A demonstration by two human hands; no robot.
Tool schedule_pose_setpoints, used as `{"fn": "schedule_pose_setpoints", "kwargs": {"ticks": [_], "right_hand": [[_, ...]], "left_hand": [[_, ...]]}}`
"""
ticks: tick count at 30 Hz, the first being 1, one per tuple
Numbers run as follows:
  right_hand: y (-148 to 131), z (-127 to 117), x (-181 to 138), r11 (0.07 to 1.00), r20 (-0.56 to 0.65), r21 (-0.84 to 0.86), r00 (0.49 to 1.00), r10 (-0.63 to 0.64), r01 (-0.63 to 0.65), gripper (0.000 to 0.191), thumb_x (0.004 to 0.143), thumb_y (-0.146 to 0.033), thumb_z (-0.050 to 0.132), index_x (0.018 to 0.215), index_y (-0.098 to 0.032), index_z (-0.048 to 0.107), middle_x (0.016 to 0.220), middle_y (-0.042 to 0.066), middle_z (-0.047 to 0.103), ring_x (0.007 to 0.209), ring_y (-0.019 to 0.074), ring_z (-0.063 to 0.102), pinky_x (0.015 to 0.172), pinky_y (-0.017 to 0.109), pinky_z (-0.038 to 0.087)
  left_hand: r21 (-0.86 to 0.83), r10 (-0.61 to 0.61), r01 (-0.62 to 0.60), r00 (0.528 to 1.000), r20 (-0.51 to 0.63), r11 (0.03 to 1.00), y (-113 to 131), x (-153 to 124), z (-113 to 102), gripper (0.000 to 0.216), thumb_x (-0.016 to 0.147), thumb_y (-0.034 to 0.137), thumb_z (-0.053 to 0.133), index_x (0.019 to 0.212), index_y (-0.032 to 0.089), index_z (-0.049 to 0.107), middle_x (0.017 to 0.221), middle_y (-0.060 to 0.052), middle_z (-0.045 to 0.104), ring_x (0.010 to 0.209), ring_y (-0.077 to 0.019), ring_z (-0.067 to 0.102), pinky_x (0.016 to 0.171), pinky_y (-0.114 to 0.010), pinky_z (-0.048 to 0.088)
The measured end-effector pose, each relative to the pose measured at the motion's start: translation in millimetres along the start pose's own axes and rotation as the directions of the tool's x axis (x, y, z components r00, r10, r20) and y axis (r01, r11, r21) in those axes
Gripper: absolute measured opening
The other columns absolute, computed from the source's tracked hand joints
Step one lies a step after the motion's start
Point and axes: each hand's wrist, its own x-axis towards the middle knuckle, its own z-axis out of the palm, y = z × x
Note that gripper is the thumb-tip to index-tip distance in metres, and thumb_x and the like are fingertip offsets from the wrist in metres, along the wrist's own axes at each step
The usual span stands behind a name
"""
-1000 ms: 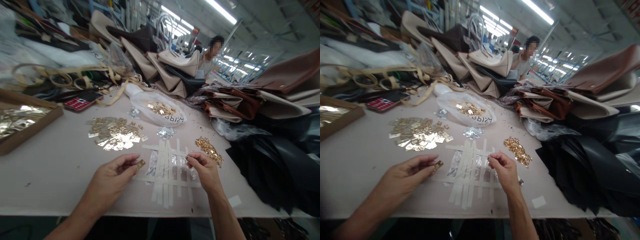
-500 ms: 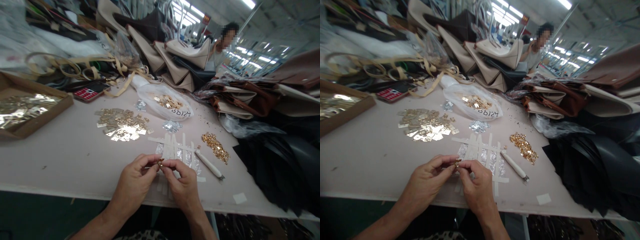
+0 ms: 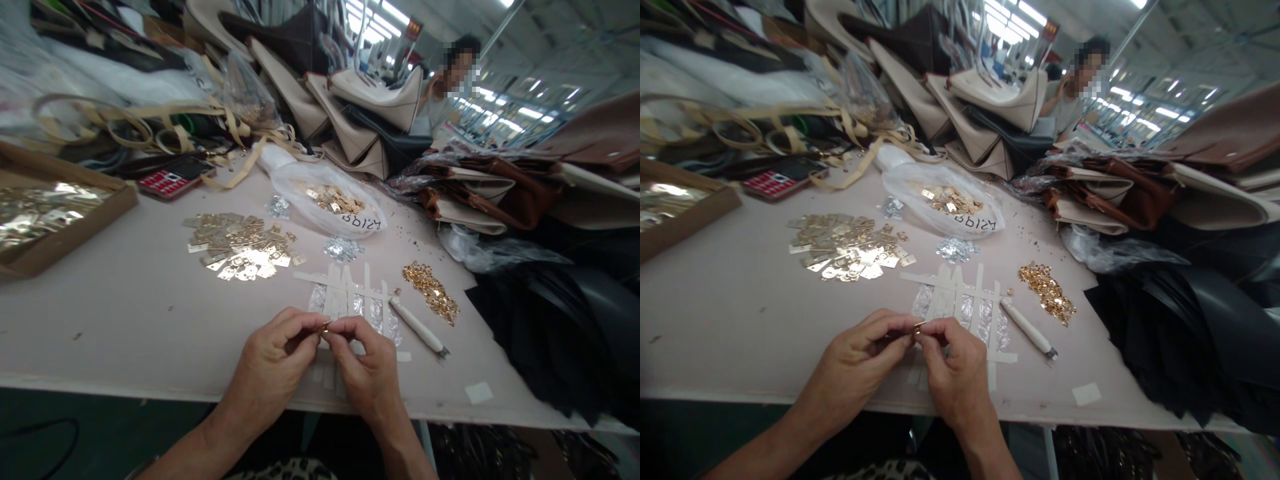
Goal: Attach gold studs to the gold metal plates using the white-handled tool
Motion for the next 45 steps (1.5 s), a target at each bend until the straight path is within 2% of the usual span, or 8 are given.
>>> {"fn": "schedule_pose_setpoints", "kwargs": {"ticks": [5,9,13,23,27,32,38,45], "right_hand": [[6.0,-3.0,0.7,0.999,-0.061,-0.042,0.998,-0.008,0.005,0.008,0.089,-0.02,0.068,0.096,-0.022,0.064,0.08,-0.003,0.072,0.074,0.0125,0.067,0.072,0.023,0.051],[21.4,-6.0,0.5,0.952,-0.004,-0.225,0.976,-0.216,0.209,0.005,0.091,-0.017,0.065,0.09,-0.021,0.067,0.081,0.001,0.073,0.076,0.0157,0.068,0.072,0.028,0.049],[31.1,-8.8,0.7,0.802,0.162,-0.441,0.915,-0.37,0.403,0.014,0.095,-0.014,0.058,0.085,-0.019,0.066,0.082,0.004,0.074,0.078,0.0191,0.065,0.075,0.034,0.045],[8.5,-33.0,9.3,0.848,0.47,-0.362,0.862,-0.193,0.387,0.019,0.099,-0.018,0.053,0.105,-0.021,0.07,0.105,0.004,0.075,0.099,0.0205,0.063,0.092,0.037,0.049],[14.0,-48.6,31.6,0.914,0.341,-0.333,0.933,-0.114,0.233,0.016,0.094,-0.022,0.059,0.104,-0.022,0.072,0.099,0.004,0.077,0.092,0.0189,0.068,0.084,0.033,0.053],[39.1,-62.5,95.7,0.883,0.136,-0.469,0.99,0.033,0.035,0.02,0.088,-0.021,0.062,0.103,-0.021,0.076,0.098,0.004,0.079,0.081,0.0176,0.071,0.081,0.033,0.053],[64.8,-57.2,160.0,0.852,0.182,-0.524,0.975,0.124,-0.011,0.025,0.087,-0.023,0.062,0.107,-0.022,0.077,0.092,0.004,0.079,0.081,0.0177,0.07,0.078,0.031,0.051],[75.9,-49.9,187.0,0.822,0.291,-0.568,0.945,0.149,0.045,0.021,0.084,-0.021,0.063,0.096,-0.021,0.08,0.084,0.002,0.078,0.075,0.0164,0.067,0.071,0.028,0.046]], "left_hand": [[0.075,0.112,-0.116,0.992,0.06,0.99,1.7,0.6,0.8,0.026,0.09,0.012,0.055,0.102,0.025,0.074,0.094,0.004,0.071,0.088,-0.0085,0.069,0.079,-0.016,0.053],[0.24,0.232,-0.265,0.96,0.155,0.934,-1.4,3.2,-3.1,0.026,0.092,0.009,0.053,0.106,0.023,0.07,0.101,0.001,0.073,0.096,-0.0116,0.069,0.088,-0.022,0.055],[0.388,0.374,-0.473,0.876,0.304,0.791,-8.7,3.9,-9.9,0.027,0.093,0.007,0.048,0.103,0.02,0.068,0.106,-0.002,0.074,0.113,-0.0199,0.064,0.106,-0.039,0.051],[0.54,0.437,-0.627,0.779,0.449,0.562,-17.1,-4.3,-15.5,0.035,0.096,0.008,0.043,0.121,0.017,0.067,0.127,-0.005,0.07,0.121,-0.0253,0.058,0.104,-0.045,0.052],[0.571,0.467,-0.653,0.756,0.458,0.497,-17.3,-4.0,-15.4,0.038,0.096,0.009,0.041,0.12,0.017,0.069,0.126,-0.006,0.071,0.119,-0.0263,0.059,0.102,-0.045,0.052],[0.587,0.488,-0.679,0.73,0.478,0.441,-19.8,-1.6,-17.0,0.04,0.093,0.007,0.043,0.121,0.018,0.07,0.128,-0.005,0.07,0.12,-0.0242,0.058,0.102,-0.04,0.051],[0.6,0.529,-0.697,0.705,0.473,0.393,-21.8,-0.2,-17.7,0.042,0.091,0.008,0.044,0.122,0.019,0.07,0.13,-0.002,0.07,0.12,-0.0231,0.058,0.101,-0.038,0.049],[0.599,0.524,-0.698,0.705,0.478,0.393,-23.7,-0.5,-18.5,0.041,0.088,0.009,0.048,0.121,0.019,0.07,0.127,-0.003,0.071,0.119,-0.0232,0.058,0.102,-0.036,0.049]]}}
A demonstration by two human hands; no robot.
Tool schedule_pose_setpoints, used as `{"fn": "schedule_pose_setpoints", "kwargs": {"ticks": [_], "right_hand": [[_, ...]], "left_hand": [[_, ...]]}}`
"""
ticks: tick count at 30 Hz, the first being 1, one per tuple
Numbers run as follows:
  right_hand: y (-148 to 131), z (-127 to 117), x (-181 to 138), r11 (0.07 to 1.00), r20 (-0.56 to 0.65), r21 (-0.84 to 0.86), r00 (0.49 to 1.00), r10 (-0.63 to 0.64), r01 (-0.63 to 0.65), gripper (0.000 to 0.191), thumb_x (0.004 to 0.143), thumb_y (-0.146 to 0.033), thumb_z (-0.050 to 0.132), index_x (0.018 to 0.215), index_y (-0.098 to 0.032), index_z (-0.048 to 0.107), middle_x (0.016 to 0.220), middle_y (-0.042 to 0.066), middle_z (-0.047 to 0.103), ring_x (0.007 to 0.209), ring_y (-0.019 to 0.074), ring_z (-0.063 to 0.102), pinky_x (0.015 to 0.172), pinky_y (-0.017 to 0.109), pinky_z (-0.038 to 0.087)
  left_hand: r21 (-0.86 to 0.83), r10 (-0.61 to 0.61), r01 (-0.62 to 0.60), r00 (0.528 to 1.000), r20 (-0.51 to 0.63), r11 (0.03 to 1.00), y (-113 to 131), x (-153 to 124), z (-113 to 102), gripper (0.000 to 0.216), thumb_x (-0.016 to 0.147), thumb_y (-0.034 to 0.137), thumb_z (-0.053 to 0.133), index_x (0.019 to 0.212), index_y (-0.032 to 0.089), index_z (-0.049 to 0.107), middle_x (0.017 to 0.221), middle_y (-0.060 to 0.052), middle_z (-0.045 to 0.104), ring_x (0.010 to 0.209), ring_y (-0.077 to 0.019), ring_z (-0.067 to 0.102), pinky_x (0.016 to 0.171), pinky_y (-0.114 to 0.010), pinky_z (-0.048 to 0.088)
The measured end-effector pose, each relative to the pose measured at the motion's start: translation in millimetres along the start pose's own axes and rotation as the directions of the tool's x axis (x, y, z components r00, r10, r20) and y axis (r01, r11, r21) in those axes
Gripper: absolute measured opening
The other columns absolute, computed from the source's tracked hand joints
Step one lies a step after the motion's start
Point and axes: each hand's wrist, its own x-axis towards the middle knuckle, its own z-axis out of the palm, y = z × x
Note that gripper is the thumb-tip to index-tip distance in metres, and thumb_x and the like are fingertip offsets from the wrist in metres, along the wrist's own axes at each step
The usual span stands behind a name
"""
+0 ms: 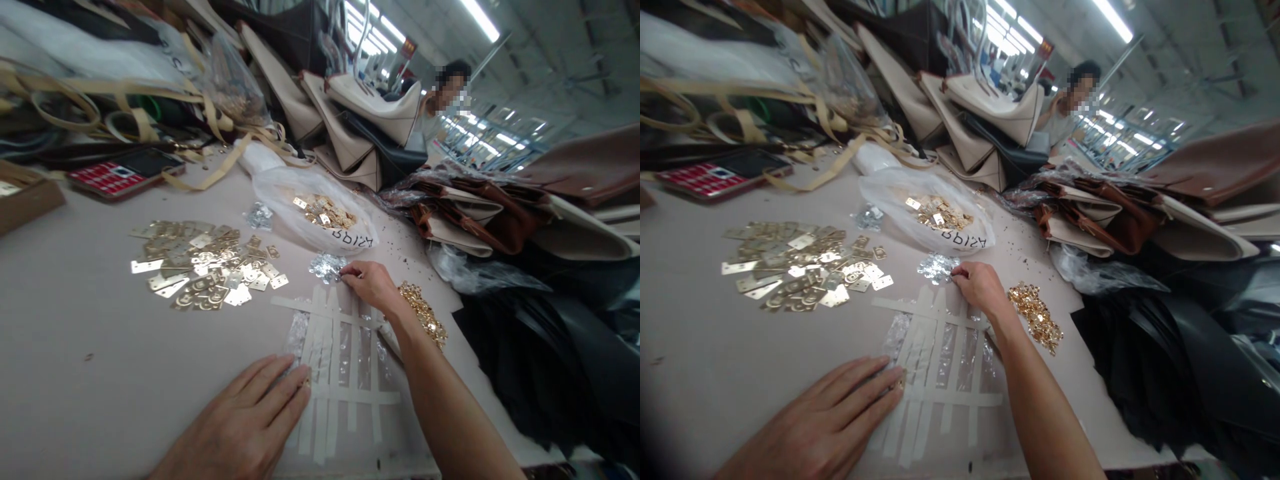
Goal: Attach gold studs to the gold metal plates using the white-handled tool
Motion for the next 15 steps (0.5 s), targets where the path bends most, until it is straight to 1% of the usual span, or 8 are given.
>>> {"fn": "schedule_pose_setpoints", "kwargs": {"ticks": [4,8,10,13,15], "right_hand": [[-2.9,-8.3,14.0,0.998,0.103,-0.053,0.994,-0.031,0.036,0.015,0.077,-0.016,0.064,0.081,-0.02,0.079,0.07,0.0,0.074,0.065,0.0143,0.062,0.061,0.026,0.041],[-13.3,-17.1,25.8,0.993,0.193,-0.089,0.98,-0.054,0.072,0.015,0.07,-0.008,0.064,0.067,-0.018,0.075,0.06,-0.002,0.068,0.057,0.0121,0.057,0.055,0.024,0.038],[-18.7,-18.6,28.6,0.991,0.202,-0.104,0.977,-0.067,0.089,0.017,0.067,-0.005,0.063,0.067,-0.018,0.074,0.06,-0.002,0.068,0.058,0.0122,0.057,0.056,0.024,0.039],[-22.7,-17.8,29.3,0.987,0.188,-0.121,0.978,-0.086,0.11,0.025,0.064,-0.003,0.061,0.074,-0.02,0.076,0.066,-0.002,0.07,0.06,0.0128,0.057,0.06,0.025,0.041],[-22.4,-16.9,28.6,0.986,0.185,-0.119,0.979,-0.091,0.114,0.027,0.063,-0.003,0.061,0.078,-0.02,0.076,0.068,-0.001,0.071,0.061,0.0128,0.057,0.06,0.025,0.041]], "left_hand": [[-0.005,-0.024,0.025,0.999,0.027,1.0,0.8,-3.3,0.9,0.044,0.086,0.009,0.048,0.123,0.019,0.069,0.131,-0.004,0.069,0.123,-0.0244,0.056,0.105,-0.038,0.048],[-0.005,-0.035,0.035,0.999,0.005,0.999,3.0,-2.9,1.0,0.044,0.087,0.007,0.046,0.122,0.019,0.069,0.129,-0.004,0.07,0.12,-0.0241,0.058,0.104,-0.038,0.049],[-0.005,-0.042,0.042,0.999,0.002,0.999,4.3,-1.9,1.5,0.044,0.087,0.007,0.045,0.121,0.019,0.069,0.128,-0.004,0.071,0.119,-0.0241,0.059,0.103,-0.038,0.05],[-0.014,-0.066,0.065,0.998,-0.005,0.998,5.7,-1.2,2.7,0.042,0.088,0.008,0.045,0.121,0.018,0.069,0.126,-0.005,0.071,0.117,-0.0251,0.06,0.102,-0.04,0.051],[-0.03,-0.073,0.072,0.997,-0.002,0.997,6.1,-1.2,3.3,0.04,0.089,0.008,0.045,0.12,0.018,0.069,0.125,-0.005,0.071,0.116,-0.0254,0.061,0.102,-0.041,0.051]]}}
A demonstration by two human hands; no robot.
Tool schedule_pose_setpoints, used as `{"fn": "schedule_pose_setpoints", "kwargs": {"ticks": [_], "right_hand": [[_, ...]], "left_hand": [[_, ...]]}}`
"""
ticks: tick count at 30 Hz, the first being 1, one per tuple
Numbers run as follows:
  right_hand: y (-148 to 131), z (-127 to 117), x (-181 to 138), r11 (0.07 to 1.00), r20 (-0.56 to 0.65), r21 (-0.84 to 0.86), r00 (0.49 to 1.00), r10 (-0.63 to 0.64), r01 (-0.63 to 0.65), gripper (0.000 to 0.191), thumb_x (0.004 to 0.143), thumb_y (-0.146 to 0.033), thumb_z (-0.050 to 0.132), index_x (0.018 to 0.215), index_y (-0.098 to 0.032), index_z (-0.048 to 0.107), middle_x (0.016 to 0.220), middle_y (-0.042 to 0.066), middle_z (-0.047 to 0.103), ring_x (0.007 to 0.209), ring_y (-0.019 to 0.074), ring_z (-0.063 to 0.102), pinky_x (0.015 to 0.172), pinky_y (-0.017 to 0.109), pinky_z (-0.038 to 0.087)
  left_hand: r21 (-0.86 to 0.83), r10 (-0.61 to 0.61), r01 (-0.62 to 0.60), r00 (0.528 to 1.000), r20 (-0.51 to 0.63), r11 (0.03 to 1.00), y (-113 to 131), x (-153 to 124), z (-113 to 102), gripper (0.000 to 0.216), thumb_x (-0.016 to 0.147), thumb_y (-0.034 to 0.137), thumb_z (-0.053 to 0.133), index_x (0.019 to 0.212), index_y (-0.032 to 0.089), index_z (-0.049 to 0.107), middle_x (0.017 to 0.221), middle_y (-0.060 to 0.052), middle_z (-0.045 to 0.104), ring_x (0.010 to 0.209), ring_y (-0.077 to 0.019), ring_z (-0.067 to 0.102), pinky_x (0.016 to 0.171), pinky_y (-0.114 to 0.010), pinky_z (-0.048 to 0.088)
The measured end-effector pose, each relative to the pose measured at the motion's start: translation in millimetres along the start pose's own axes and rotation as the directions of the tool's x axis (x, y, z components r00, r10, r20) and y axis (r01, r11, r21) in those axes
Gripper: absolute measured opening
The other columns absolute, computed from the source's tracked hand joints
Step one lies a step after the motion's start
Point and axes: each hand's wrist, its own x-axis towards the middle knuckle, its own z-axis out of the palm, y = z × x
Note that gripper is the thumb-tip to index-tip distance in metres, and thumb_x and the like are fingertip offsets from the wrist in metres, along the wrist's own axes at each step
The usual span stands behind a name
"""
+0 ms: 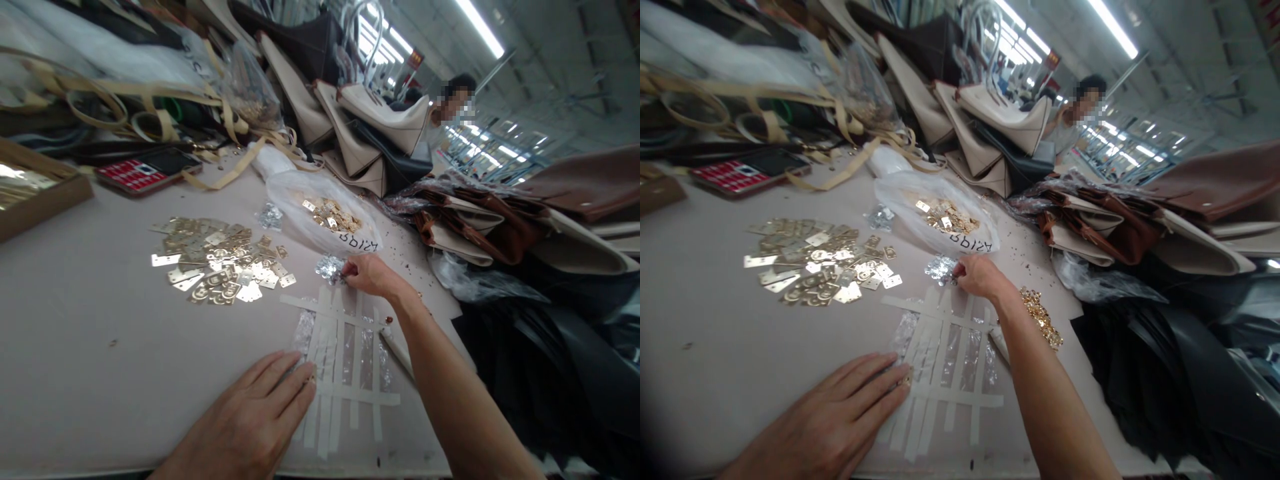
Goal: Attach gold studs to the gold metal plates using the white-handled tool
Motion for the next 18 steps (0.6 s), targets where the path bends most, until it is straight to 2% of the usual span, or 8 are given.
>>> {"fn": "schedule_pose_setpoints", "kwargs": {"ticks": [6,13,18], "right_hand": [[4.6,4.3,-8.1,0.998,-0.057,0.05,0.998,0.041,-0.038,0.025,0.066,-0.007,0.062,0.085,-0.017,0.075,0.07,-0.001,0.07,0.064,0.013,0.059,0.061,0.024,0.043],[9.6,15.2,-16.0,0.981,-0.147,0.188,0.986,0.08,-0.052,0.036,0.068,-0.005,0.062,0.1,-0.015,0.074,0.081,0.0,0.071,0.073,0.0128,0.062,0.069,0.024,0.045],[-3.5,15.8,-35.9,0.952,-0.186,0.29,0.969,0.161,-0.103,0.018,0.069,-0.01,0.065,0.083,-0.015,0.075,0.068,0.0,0.068,0.064,0.0127,0.059,0.063,0.025,0.045]], "left_hand": [[-0.048,-0.006,0.005,1.0,-0.02,0.999,0.7,1.4,0.3,0.041,0.089,0.004,0.044,0.12,0.018,0.067,0.126,-0.005,0.07,0.117,-0.0242,0.059,0.104,-0.041,0.049],[-0.089,-0.026,0.03,0.998,0.05,0.996,3.4,3.1,-3.1,0.039,0.089,0.003,0.044,0.118,0.016,0.067,0.127,-0.007,0.069,0.119,-0.0258,0.058,0.106,-0.043,0.049],[-0.086,-0.012,0.017,0.998,0.06,0.996,3.3,2.6,-3.1,0.035,0.089,0.005,0.047,0.116,0.016,0.067,0.126,-0.008,0.068,0.119,-0.0258,0.057,0.107,-0.044,0.048]]}}
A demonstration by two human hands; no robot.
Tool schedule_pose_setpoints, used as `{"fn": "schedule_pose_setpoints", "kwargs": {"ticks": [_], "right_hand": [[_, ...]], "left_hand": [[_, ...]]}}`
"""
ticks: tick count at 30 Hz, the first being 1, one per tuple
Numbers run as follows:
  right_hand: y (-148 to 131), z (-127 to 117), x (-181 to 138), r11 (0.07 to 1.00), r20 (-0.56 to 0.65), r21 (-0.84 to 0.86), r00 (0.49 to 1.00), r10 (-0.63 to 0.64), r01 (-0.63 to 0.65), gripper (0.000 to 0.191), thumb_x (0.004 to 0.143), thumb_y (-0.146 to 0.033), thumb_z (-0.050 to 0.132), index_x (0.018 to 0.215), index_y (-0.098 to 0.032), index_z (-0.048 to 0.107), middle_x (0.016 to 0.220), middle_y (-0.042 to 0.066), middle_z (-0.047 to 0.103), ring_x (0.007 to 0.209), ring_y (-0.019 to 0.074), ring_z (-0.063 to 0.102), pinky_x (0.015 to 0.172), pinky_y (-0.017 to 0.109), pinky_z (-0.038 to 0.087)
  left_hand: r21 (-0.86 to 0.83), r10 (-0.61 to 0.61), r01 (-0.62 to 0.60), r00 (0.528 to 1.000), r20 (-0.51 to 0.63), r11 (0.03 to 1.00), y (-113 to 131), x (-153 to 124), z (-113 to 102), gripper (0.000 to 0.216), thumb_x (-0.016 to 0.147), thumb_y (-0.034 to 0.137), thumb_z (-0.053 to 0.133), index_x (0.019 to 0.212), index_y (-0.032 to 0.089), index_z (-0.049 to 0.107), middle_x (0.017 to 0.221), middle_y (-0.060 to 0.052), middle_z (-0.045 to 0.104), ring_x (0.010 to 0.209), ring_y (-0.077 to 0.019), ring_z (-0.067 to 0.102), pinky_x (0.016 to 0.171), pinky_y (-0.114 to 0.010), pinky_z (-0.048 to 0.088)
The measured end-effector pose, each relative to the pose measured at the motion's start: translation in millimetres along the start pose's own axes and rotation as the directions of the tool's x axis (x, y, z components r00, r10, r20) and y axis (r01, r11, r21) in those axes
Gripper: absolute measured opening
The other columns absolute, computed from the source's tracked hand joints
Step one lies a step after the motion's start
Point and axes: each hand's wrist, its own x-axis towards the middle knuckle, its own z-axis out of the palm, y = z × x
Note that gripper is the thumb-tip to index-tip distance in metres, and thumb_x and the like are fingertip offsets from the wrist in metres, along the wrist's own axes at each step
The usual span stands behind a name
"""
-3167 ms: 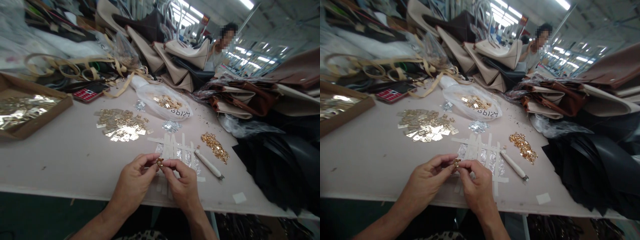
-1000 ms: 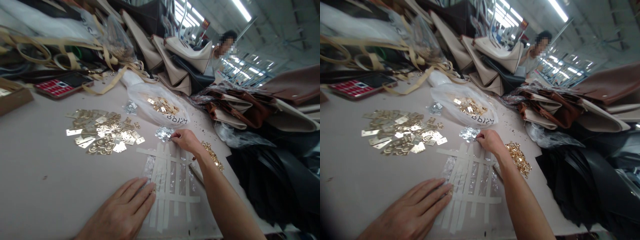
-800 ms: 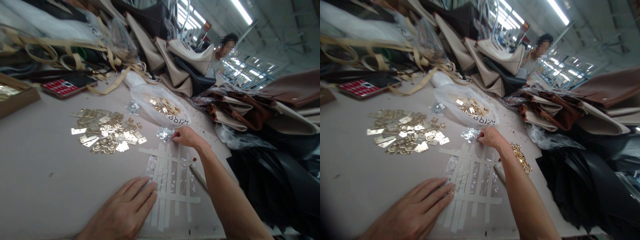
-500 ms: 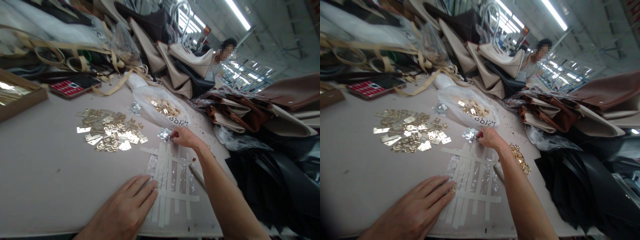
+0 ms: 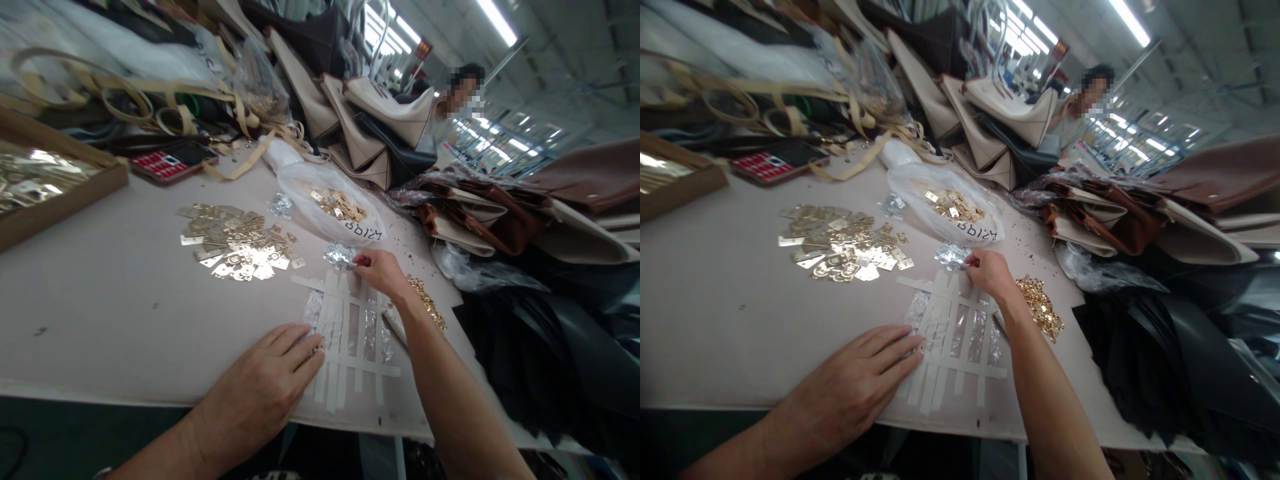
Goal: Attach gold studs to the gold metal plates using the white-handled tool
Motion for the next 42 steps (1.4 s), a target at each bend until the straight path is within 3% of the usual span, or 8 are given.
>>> {"fn": "schedule_pose_setpoints", "kwargs": {"ticks": [3,7,12,25,31,33,39,42], "right_hand": [[-15.2,6.2,-39.9,0.986,0.045,0.166,0.999,0.029,-0.036,0.019,0.075,-0.023,0.066,0.091,-0.017,0.075,0.072,0.0,0.071,0.062,0.012,0.061,0.059,0.025,0.049],[-31.2,26.8,-99.3,0.824,0.235,0.527,0.968,0.093,-0.207,0.014,0.069,-0.026,0.074,0.081,-0.019,0.072,0.066,-0.003,0.069,0.058,0.0107,0.06,0.059,0.025,0.05],[-37.4,47.9,-129.0,0.776,0.296,0.567,0.947,0.123,-0.278,0.01,0.069,-0.021,0.072,0.078,-0.019,0.07,0.066,-0.005,0.067,0.059,0.0091,0.059,0.061,0.024,0.047],[-48.8,46.1,-136.2,0.967,0.145,0.237,0.988,0.056,-0.09,0.018,0.077,-0.019,0.063,0.092,-0.021,0.073,0.074,-0.001,0.071,0.067,0.0143,0.063,0.064,0.027,0.05],[20.0,3.9,-148.3,0.965,-0.33,-0.242,0.944,0.011,-0.096,0.033,0.09,-0.04,0.057,0.109,-0.017,0.07,0.109,0.014,0.072,0.098,0.028,0.065,0.091,0.047,0.05],[48.4,-3.8,-153.6,0.924,-0.372,-0.345,0.928,0.029,-0.167,0.042,0.09,-0.045,0.057,0.116,-0.015,0.069,0.119,0.018,0.071,0.112,0.0346,0.062,0.1,0.055,0.045],[74.5,-4.1,-162.4,0.976,-0.284,-0.178,0.956,0.074,-0.128,0.039,0.091,-0.044,0.059,0.117,-0.018,0.072,0.111,0.013,0.074,0.104,0.03,0.066,0.097,0.05,0.049],[64.7,-8.4,-163.8,0.988,-0.428,0.098,0.891,0.149,-0.118,0.035,0.086,-0.043,0.068,0.114,-0.021,0.074,0.111,0.01,0.075,0.104,0.0278,0.067,0.098,0.048,0.049]], "left_hand": [[0.003,0.003,-0.003,1.0,0.018,1.0,-0.7,-2.6,3.5,0.032,0.09,0.007,0.049,0.115,0.016,0.067,0.127,-0.009,0.068,0.12,-0.0268,0.057,0.108,-0.045,0.047],[0.022,-0.002,0.001,0.999,0.052,1.0,0.3,-5.4,4.5,0.032,0.093,0.009,0.051,0.12,0.014,0.066,0.131,-0.01,0.066,0.123,-0.0286,0.057,0.11,-0.046,0.046],[0.042,0.011,-0.012,0.999,0.04,0.999,1.9,-3.3,-0.2,0.032,0.094,0.012,0.05,0.123,0.011,0.065,0.129,-0.015,0.067,0.123,-0.0299,0.058,0.108,-0.046,0.048],[0.057,0.016,-0.018,0.999,0.034,0.998,2.2,-1.6,-3.3,0.029,0.095,0.015,0.053,0.12,0.011,0.066,0.128,-0.015,0.067,0.121,-0.0287,0.059,0.106,-0.046,0.05],[0.038,0.038,-0.037,0.998,-0.049,0.999,1.9,-4.5,-0.7,0.024,0.096,0.013,0.051,0.113,0.014,0.068,0.128,-0.01,0.068,0.118,-0.0272,0.06,0.104,-0.043,0.051],[0.041,0.043,-0.04,0.997,-0.061,0.998,1.6,-5.3,0.9,0.027,0.097,0.011,0.048,0.116,0.012,0.068,0.127,-0.01,0.068,0.117,-0.0265,0.06,0.104,-0.042,0.051],[0.055,0.051,-0.048,0.997,-0.049,0.997,0.0,-2.9,2.9,0.031,0.098,0.012,0.045,0.119,0.01,0.068,0.123,-0.011,0.07,0.115,-0.0278,0.061,0.103,-0.045,0.052],[0.04,0.045,-0.043,0.998,-0.05,0.998,0.6,-0.3,1.2,0.031,0.098,0.011,0.044,0.117,0.011,0.068,0.119,-0.01,0.072,0.113,-0.026,0.062,0.101,-0.043,0.053]]}}
